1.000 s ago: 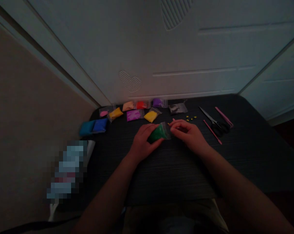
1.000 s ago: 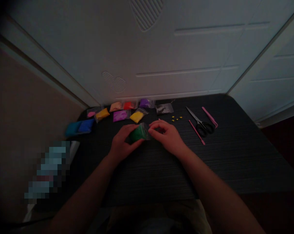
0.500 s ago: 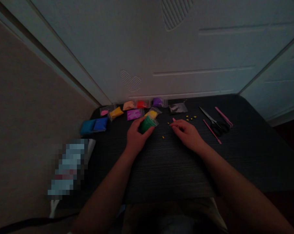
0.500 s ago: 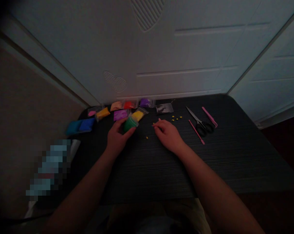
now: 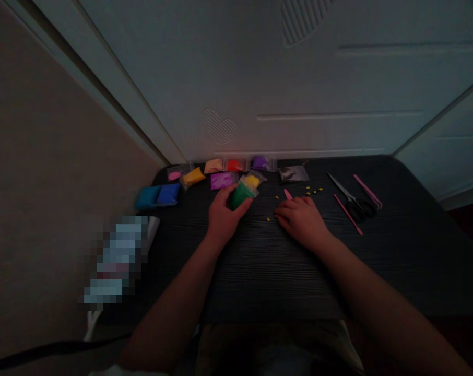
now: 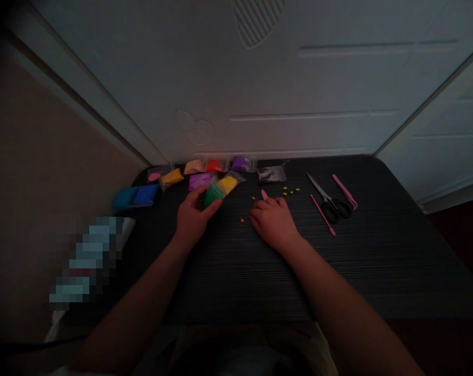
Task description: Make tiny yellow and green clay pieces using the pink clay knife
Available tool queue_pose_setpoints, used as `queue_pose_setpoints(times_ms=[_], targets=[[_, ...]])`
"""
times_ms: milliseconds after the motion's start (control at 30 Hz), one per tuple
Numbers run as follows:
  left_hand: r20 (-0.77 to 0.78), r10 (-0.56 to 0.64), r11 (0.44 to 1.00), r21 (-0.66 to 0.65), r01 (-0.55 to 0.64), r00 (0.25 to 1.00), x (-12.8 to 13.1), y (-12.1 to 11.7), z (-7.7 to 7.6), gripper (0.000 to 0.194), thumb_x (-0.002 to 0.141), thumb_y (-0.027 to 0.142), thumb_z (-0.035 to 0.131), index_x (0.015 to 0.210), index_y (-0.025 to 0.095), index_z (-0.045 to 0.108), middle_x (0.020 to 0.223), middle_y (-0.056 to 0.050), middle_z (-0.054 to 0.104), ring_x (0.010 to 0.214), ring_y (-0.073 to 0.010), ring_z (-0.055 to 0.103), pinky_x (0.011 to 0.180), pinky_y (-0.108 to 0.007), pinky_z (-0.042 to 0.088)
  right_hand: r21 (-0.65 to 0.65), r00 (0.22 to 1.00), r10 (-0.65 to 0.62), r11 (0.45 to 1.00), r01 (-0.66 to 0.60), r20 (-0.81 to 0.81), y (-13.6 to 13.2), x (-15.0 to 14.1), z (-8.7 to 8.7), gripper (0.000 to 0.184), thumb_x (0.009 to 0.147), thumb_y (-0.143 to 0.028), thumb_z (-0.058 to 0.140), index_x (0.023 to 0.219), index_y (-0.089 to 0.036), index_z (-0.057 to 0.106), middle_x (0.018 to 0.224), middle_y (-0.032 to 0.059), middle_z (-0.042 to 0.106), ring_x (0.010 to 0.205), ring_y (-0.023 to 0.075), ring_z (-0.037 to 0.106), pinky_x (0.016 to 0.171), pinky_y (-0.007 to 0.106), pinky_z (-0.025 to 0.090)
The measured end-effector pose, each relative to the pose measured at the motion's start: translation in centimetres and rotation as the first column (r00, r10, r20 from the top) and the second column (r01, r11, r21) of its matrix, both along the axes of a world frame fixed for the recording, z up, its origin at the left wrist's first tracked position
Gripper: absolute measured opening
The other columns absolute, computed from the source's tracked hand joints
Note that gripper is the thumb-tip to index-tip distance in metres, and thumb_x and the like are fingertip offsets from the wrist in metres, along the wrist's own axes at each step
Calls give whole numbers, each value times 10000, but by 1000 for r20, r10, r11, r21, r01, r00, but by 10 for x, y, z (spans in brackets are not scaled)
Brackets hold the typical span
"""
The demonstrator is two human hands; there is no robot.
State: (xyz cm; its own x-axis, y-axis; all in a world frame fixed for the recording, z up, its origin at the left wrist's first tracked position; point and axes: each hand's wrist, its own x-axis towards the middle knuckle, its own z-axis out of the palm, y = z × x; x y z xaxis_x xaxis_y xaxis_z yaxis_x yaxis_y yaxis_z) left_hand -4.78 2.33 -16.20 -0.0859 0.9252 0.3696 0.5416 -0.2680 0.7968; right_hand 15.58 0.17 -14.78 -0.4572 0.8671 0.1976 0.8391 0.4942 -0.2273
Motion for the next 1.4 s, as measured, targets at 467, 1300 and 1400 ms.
queue_pose_setpoints(times_ms=[467, 1300, 1400], targets=[[-5, 9, 1000, -18, -9, 1000, -1, 1, -2, 471, 660, 377, 620, 1081, 191, 517, 1059, -66, 572, 949, -204, 553, 827, -371, 443, -285, 831, -194, 958, 45, -521, 6, 7, 2, 164, 773, -310, 493, 805, -204, 614, 795, 10, 620, 713, 142, 543, 661, 286, 383], [43, 2, 999, -51, 1, 999, 0, 0, -1, 472, 656, 378, 630, 1077, 192, 525, 1057, -56, 577, 949, -195, 554, 840, -354, 438, -610, 161, -598, 700, -371, -785, 3, 4, 10, 189, 662, -276, 652, 695, -178, 494, 569, -62, 492, 491, 49, 425, 448, 186, 278], [56, 0, 998, -62, 4, 998, 1, -1, 0, 475, 657, 379, 629, 1080, 189, 524, 1062, -58, 576, 947, -192, 555, 836, -341, 438, -605, 216, -565, 733, -311, -796, 4, 5, 8, 180, 680, -299, 630, 708, -177, 501, 576, -53, 503, 493, 55, 424, 433, 191, 259]])
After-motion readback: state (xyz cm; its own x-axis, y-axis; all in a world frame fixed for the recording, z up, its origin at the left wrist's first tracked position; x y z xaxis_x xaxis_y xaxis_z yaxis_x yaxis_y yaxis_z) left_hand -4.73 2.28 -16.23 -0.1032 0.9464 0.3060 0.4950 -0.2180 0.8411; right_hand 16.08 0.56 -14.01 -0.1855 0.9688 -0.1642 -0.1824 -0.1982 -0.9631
